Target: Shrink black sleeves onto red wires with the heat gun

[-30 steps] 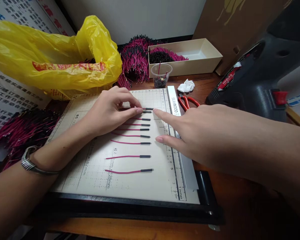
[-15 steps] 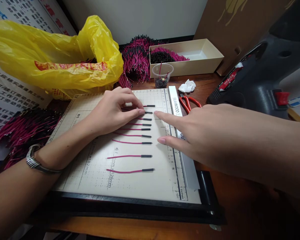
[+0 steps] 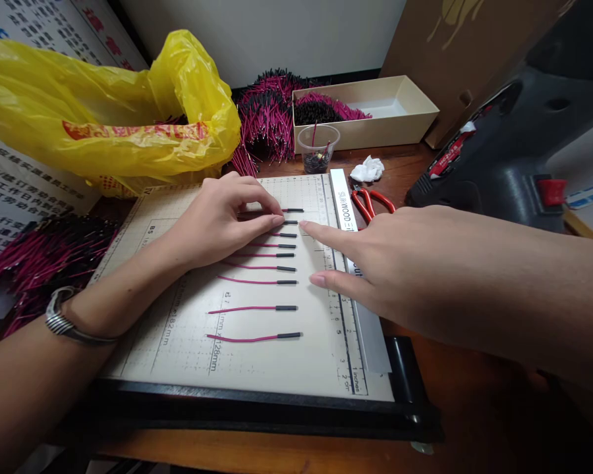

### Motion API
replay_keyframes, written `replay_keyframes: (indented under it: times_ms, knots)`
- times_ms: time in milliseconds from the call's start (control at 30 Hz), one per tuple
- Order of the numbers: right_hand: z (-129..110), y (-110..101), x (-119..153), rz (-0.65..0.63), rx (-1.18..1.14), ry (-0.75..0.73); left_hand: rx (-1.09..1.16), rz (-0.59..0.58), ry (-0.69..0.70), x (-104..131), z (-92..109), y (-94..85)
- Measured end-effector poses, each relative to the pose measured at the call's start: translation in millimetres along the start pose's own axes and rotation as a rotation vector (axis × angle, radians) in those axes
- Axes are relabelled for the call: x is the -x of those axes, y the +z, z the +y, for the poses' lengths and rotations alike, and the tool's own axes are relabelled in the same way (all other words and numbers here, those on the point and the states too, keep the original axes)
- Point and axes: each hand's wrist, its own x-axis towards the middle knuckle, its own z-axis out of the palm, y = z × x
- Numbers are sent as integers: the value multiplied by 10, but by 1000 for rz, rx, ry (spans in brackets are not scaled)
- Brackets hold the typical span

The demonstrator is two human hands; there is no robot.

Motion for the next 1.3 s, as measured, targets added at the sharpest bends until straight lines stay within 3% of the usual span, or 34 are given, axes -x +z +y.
replay_keyframes:
  times_ms: [400,567,900,1100,1300]
  knots:
    - [-2,-5,20,23,0,-22,-3,-5,46,2,-7,0]
    - [-12,-70,-3,-56,-4,-6,-6,-17,33,2,5,-3]
    - [10,-21,20,42,-21,-35,-9,-28,15,-2,10,-1]
    - [-21,-101,-11,-100,-9,19,3,-25,27,1,-1,2]
    - [-5,-4,30,48,-45,2,-3,-27,16,2,11,-1]
